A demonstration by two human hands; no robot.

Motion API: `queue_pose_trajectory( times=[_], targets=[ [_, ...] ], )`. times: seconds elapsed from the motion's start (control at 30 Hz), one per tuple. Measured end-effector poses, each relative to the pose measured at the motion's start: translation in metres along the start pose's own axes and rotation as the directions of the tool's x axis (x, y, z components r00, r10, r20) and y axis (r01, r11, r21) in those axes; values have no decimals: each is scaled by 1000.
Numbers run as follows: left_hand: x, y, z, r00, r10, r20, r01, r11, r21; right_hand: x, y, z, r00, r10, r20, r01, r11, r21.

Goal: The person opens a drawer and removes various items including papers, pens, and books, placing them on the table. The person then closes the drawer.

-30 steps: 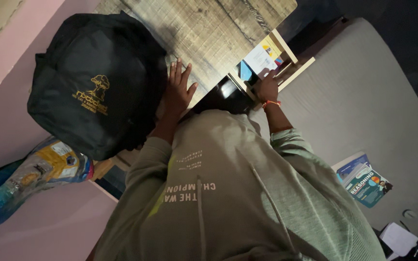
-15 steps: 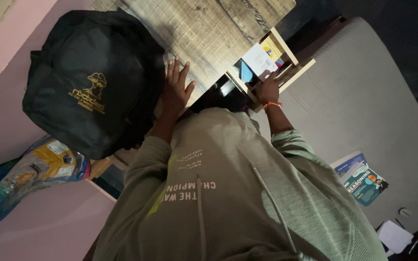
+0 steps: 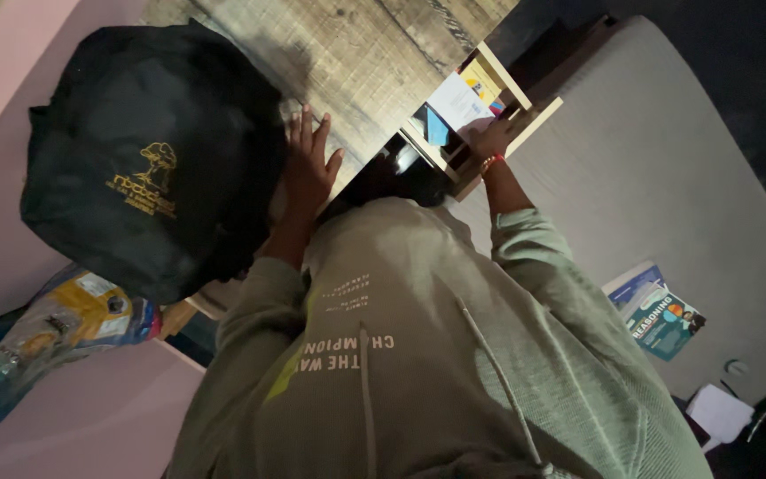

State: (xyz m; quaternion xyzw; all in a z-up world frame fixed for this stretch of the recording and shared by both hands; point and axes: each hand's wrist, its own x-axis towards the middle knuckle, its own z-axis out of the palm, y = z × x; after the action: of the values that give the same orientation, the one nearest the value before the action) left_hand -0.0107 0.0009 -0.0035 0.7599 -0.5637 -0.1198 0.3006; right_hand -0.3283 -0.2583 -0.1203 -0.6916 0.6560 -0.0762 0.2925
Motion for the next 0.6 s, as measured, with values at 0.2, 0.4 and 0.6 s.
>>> queue_pose_trajectory(
  times=[0.2,0.4,0.6],
  targets=[
    [1,0,-1,1000,-10,9,9,1000,26,2,-3,10,973,219,76,-232,943,237],
    [4,6,-6,1000,-11,8,11,1000,9,1,-9,0,935,301,188,-352,716,603],
    [8,9,-10,998,-45,45,44,999,33,-35,-41,-71,986,138,95,-164,699,696]
  ],
)
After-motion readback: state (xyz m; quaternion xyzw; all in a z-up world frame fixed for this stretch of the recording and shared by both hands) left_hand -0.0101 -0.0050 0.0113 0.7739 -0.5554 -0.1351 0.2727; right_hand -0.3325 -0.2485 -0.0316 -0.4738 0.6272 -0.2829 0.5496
